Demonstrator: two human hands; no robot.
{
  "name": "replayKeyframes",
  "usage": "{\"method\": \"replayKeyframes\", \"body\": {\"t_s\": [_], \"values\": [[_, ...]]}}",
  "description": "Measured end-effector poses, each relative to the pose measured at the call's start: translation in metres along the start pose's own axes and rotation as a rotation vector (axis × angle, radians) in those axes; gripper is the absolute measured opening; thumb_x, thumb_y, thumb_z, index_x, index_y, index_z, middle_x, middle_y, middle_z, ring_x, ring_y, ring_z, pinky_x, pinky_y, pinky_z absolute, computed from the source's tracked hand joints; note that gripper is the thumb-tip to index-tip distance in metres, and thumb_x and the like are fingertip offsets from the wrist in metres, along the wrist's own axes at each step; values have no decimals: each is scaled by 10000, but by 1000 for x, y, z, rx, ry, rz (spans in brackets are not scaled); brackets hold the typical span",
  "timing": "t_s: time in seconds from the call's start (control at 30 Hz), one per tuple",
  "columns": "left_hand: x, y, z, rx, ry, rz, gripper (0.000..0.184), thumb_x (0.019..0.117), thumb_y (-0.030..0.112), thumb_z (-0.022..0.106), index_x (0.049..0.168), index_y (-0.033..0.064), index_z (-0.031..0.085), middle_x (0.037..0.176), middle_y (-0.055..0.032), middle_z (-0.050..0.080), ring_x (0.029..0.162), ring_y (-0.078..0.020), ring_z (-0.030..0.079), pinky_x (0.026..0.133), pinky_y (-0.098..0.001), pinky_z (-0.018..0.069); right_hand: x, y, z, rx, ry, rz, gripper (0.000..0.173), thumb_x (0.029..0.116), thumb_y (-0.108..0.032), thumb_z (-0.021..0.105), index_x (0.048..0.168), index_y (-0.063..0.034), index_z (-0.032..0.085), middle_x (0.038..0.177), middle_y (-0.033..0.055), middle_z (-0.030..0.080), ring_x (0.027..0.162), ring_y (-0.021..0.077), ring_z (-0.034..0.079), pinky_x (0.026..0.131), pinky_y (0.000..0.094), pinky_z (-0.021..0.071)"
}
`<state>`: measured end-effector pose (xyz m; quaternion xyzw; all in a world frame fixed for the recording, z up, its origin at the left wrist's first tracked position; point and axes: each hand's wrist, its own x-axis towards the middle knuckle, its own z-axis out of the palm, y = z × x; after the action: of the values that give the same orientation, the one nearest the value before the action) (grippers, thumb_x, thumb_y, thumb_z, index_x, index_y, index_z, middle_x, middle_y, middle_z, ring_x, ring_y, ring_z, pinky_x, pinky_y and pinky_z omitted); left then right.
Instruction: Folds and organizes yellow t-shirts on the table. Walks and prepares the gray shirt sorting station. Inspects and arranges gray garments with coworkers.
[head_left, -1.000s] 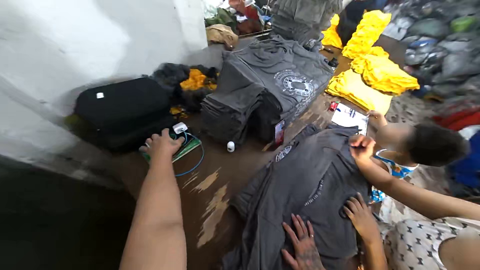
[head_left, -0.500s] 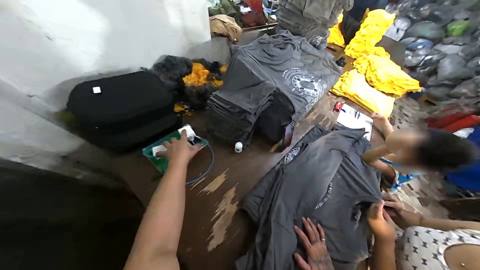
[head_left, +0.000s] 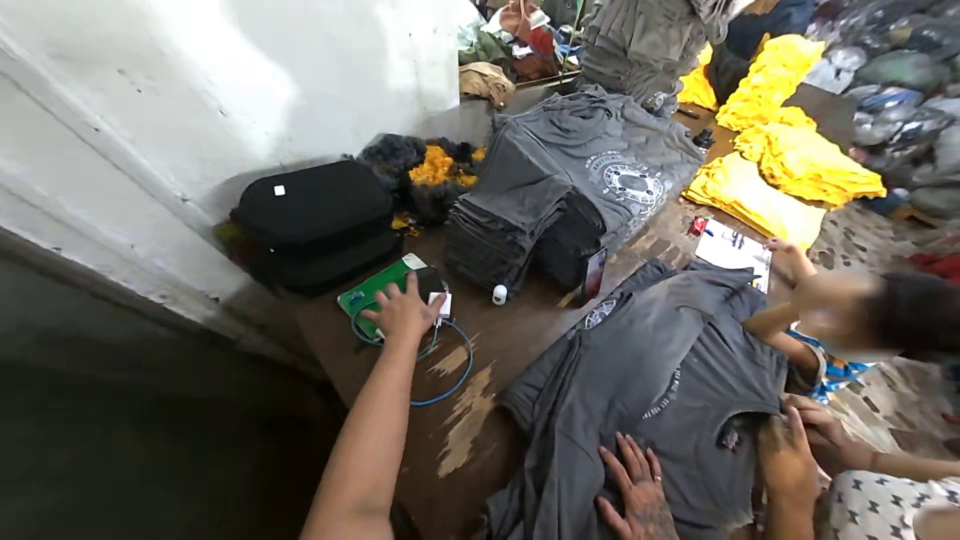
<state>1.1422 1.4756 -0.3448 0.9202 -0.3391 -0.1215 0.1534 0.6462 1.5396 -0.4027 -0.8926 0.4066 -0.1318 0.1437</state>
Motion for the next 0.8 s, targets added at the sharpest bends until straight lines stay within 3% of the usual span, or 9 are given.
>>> {"method": "replayKeyframes", "body": {"t_s": [0.07,0.13,0.4,0.47,0.53,0.6,0.63,0.7,0.8], "values": [[20,2,2,-63,-50,-132,1006,842,738,657,1611,180,328,1586,-349,298,1462,-617,200,1053,-855,176,0,0,1,-10,14,-10,679,900,-571,563,1345,-71,674,1452,340,516,1357,568,467,1095,773,260],[27,13,9,-69,-131,-189,1066,805,790,646,1616,180,319,1591,-347,292,1455,-605,231,1060,-830,206,0,0,0,-4,9,-2,669,893,-554,584,1345,-70,676,1453,339,516,1361,566,463,1099,771,258],[-13,32,-1,-66,-346,7,753,917,588,668,1549,231,467,1664,-194,270,1518,-518,162,1084,-816,171,0,4,5,-25,51,-18,701,892,-609,536,1337,-89,684,1441,325,536,1343,558,488,1082,773,281],[-24,30,-11,-75,-442,70,716,947,509,669,1551,184,461,1637,-217,317,1507,-499,226,1124,-771,195,-1,4,7,-14,57,-21,705,898,-613,521,1330,-82,688,1439,324,539,1341,561,488,1082,777,277],[-30,28,-22,-76,-485,106,618,985,438,640,1493,106,524,1518,-235,487,1428,-443,423,1144,-664,325,0,4,6,1,57,-24,693,887,-588,548,1325,-70,691,1440,329,535,1340,566,486,1084,781,272],[-27,14,-17,-41,-299,98,468,1014,416,575,1361,110,645,1362,-217,628,1295,-428,570,1036,-667,436,0,7,7,-12,73,-29,691,889,-596,536,1320,-80,696,1439,324,539,1339,556,493,1083,775,277],[-21,1,-10,-15,-162,93,428,1026,391,558,1350,129,658,1365,-207,628,1291,-444,565,1005,-684,448,-1,8,9,-20,81,-33,694,898,-608,517,1323,-88,695,1439,320,541,1343,549,493,1084,773,278],[-6,-29,-2,-22,-22,78,425,1024,310,583,1418,153,613,1524,-223,479,1416,-497,390,1055,-728,350,-3,8,12,-36,83,-39,702,906,-623,493,1330,-99,690,1437,315,544,1341,539,500,1080,766,289],[-10,-42,-13,11,-153,-46,532,1045,332,553,1543,166,468,1601,-297,321,1476,-543,261,1090,-734,319,-1,3,3,3,39,-19,670,869,-540,613,1331,-60,686,1443,338,527,1341,576,479,1087,782,265]]}}
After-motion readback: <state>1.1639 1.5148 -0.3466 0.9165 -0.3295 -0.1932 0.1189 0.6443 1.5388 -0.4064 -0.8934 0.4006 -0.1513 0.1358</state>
